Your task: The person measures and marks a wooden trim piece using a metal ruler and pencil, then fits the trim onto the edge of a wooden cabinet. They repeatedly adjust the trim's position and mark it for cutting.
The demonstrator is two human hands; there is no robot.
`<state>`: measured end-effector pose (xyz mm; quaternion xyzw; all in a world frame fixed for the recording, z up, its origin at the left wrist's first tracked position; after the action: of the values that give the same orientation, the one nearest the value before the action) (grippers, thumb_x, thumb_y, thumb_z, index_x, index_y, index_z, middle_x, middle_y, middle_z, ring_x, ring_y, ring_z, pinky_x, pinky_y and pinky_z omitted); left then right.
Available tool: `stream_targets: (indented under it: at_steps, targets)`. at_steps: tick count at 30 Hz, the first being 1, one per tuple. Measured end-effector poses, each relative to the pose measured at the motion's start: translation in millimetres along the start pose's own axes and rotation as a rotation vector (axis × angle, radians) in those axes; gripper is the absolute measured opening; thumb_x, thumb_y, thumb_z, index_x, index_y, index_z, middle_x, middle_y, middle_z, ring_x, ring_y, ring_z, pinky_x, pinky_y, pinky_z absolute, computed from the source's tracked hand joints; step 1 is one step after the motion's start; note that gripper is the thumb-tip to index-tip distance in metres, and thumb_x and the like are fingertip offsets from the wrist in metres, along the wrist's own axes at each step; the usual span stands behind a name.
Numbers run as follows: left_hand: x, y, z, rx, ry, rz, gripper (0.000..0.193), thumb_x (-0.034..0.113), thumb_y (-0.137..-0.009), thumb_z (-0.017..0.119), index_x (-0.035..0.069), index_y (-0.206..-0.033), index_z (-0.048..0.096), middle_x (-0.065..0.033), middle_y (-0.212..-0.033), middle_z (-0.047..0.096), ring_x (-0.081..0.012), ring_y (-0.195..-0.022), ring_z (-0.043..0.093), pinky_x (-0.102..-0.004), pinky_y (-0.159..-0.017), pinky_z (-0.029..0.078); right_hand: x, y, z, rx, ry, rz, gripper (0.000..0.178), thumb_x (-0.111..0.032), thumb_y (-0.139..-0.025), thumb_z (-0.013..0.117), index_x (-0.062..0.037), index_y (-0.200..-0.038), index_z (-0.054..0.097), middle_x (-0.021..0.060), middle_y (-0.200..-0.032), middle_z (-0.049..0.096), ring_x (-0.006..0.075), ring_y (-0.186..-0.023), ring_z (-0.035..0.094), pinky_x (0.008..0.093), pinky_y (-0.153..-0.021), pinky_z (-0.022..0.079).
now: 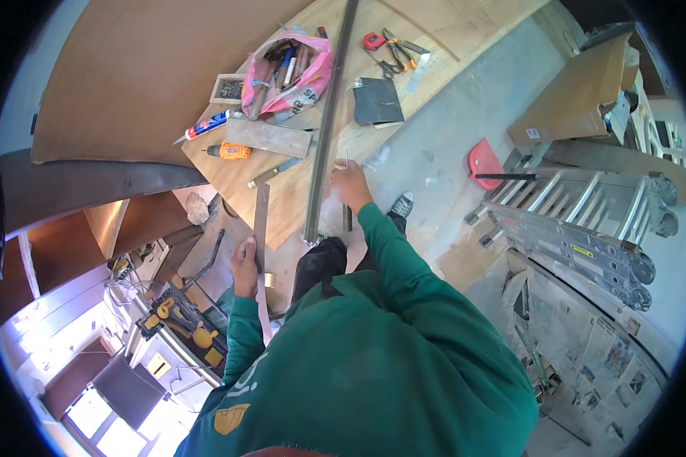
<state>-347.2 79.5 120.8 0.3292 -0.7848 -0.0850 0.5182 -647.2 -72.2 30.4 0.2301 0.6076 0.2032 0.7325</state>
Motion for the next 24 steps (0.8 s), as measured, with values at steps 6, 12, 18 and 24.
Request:
stream_targets:
  at_steps: [6, 12, 18, 24]
  targets:
    - [47.7, -39.3, 55.3, -0.089, -0.008, 0.009, 0.042, 0.034, -0.107, 0.06, -0.005, -0.116, 0.071, -0.0013, -0.096, 0.068, -0.0095, -0.089, 0.056, -0.027, -0.082, 0.047, -1.2, -47.7, -26.4, 0.049, 0.313, 0.033, 0.048, -0.037, -0.087, 0.074, 0.0068, -0.106, 0.068, 0.0251, -0.099, 0.072, 0.0369, -0.084, 0.071, 0.0437, -0.082, 0.057]
    - [72.6, -32.0, 84.0, -0.07, -0.001, 0.045, 0.042, 0.036, -0.107, 0.06, -0.005, -0.115, 0.071, -0.0007, -0.096, 0.068, -0.0091, -0.09, 0.056, -0.0265, -0.082, 0.047, 23.8, -53.2, -47.3, 0.187, 0.582, 0.047, 0.057, -0.044, -0.081, 0.081, 0.0053, -0.106, 0.067, 0.0284, -0.105, 0.072, 0.0409, -0.099, 0.072, 0.0445, -0.093, 0.055]
    - [27.2, -22.5, 74.7, -0.14, -0.109, -0.108, 0.044, 0.04, -0.105, 0.061, 0.0, -0.121, 0.072, -0.0019, -0.1, 0.071, -0.0121, -0.095, 0.061, -0.0282, -0.089, 0.049, 140.1, -62.7, -15.4, 0.312, 0.244, 0.391, 0.063, -0.043, -0.084, 0.081, 0.0113, -0.11, 0.062, 0.0249, -0.097, 0.072, 0.0314, -0.076, 0.073, 0.0461, -0.064, 0.058]
    - [-5.3, -16.3, 38.8, -0.2, -0.145, -0.017, 0.043, 0.037, -0.105, 0.062, -0.002, -0.118, 0.071, -0.0033, -0.095, 0.071, -0.0107, -0.09, 0.06, -0.0286, -0.084, 0.05, 172.6, -73.6, 4.9, 0.133, 0.021, 0.393, 0.04, -0.033, -0.086, 0.081, 0.0037, -0.093, 0.067, 0.0103, -0.068, 0.063, 0.0235, -0.052, 0.06, 0.0394, -0.049, 0.05]
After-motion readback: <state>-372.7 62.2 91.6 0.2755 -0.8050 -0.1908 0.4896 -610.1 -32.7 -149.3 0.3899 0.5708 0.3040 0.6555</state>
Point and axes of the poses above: each hand's wrist, its own y-axis away from the middle knuckle, its own z-axis out of the palm, x = y × z, the point moved 4 cm from there along -y, towards the middle knuckle
